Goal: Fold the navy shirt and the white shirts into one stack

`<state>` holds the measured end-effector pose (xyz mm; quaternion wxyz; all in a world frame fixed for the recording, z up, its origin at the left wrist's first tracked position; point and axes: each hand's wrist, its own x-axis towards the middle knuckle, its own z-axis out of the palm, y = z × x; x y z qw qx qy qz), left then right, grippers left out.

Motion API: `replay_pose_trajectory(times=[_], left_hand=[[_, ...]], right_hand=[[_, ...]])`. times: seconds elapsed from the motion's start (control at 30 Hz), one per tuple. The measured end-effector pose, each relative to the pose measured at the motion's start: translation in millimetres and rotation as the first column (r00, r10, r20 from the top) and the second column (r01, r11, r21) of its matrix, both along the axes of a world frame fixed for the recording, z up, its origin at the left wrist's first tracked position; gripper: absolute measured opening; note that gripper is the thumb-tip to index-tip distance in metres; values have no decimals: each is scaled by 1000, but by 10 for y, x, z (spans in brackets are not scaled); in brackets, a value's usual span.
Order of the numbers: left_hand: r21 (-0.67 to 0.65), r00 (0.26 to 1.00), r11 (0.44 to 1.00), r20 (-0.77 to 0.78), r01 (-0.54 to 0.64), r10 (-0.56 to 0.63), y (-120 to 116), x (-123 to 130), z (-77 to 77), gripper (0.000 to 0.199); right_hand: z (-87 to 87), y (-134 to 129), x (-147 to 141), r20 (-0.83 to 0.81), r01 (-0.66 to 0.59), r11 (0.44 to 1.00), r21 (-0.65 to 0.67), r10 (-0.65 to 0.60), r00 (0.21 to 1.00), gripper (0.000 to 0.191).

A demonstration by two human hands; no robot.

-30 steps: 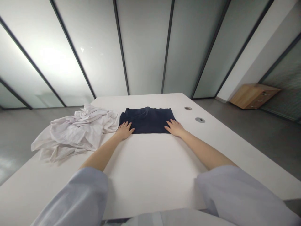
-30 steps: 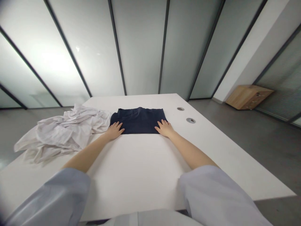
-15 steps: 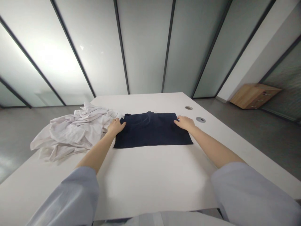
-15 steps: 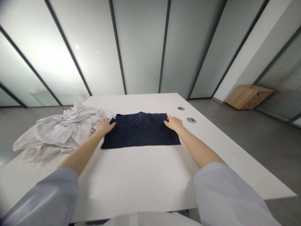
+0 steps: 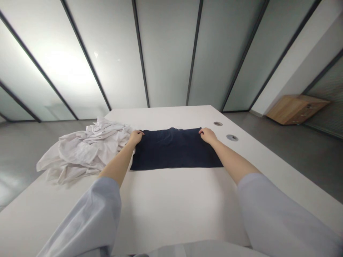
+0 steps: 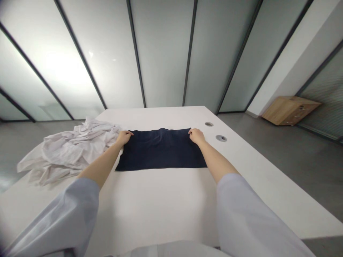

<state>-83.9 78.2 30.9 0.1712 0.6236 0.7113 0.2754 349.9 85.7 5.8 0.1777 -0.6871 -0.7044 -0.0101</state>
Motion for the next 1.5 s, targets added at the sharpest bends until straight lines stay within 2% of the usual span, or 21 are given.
replay_pose_trajectory(times=[0.17, 0.3, 0.43, 0.5, 0.6, 0.7, 0.8, 0.9, 1.0, 1.1, 1.17, 1.27, 1.37, 1.5], left_hand=[[168, 999, 985, 1, -47, 47, 51, -22, 82, 36], [193, 997, 980, -55, -40, 52, 117, 52, 131, 35], [173, 982, 984, -177, -38, 69, 148, 134, 143, 36], [148, 962, 988, -259, -51, 89, 140, 157, 129, 36], [8, 916, 1000, -400, -24, 25, 106, 194, 85, 40], [-158, 846, 987, -530, -36, -54, 40, 296, 39, 61], [-106, 792, 994, -606, 6, -69, -57, 523, 27, 78], [-28, 770, 981, -616, 190, -167, -143, 884, 51, 76], [-78, 763, 938, -560, 339, -322, -168, 1272, 49, 67], [-130, 770, 921, -513, 367, -379, -139, 1499, -25, 60], [-197, 786, 923, -484, 331, -385, -110, 1496, -99, 64], [-249, 822, 937, -460, 245, -337, -78, 1298, -184, 78], [-249, 838, 953, -472, 171, -274, -59, 1005, -207, 84], [-236, 843, 965, -492, 112, -218, -64, 683, -206, 80]], right_hand=[[76, -123, 45, 50, 14, 993, 119, -20, 999, 34], [117, -178, 67, 44, 64, 983, 171, -72, 996, 36], [134, -165, 52, 33, 96, 973, 210, -105, 994, 41], [124, -153, 26, 54, 107, 978, 178, -118, 992, 42], [84, -158, -34, 124, 108, 994, 5, -108, 986, 42], [61, -199, -119, 175, 133, 981, -140, -108, 979, 47], [109, -257, -278, 191, 115, 990, -84, -97, 977, 51], [208, -284, -572, 178, -19, 999, -28, 24, 984, 50], [262, -256, -955, 131, -151, 986, -75, 160, 978, 51], [211, -207, -1256, 105, -210, 963, -171, 230, 968, 52], [139, -185, -1342, 93, -198, 946, -258, 228, 969, 56], [44, -164, -1294, 59, -156, 925, -347, 187, 981, 64], [2, -132, -1095, 44, -130, 923, -361, 156, 987, 70], [-32, -103, -741, 76, -56, 942, -332, 85, 993, 70]])
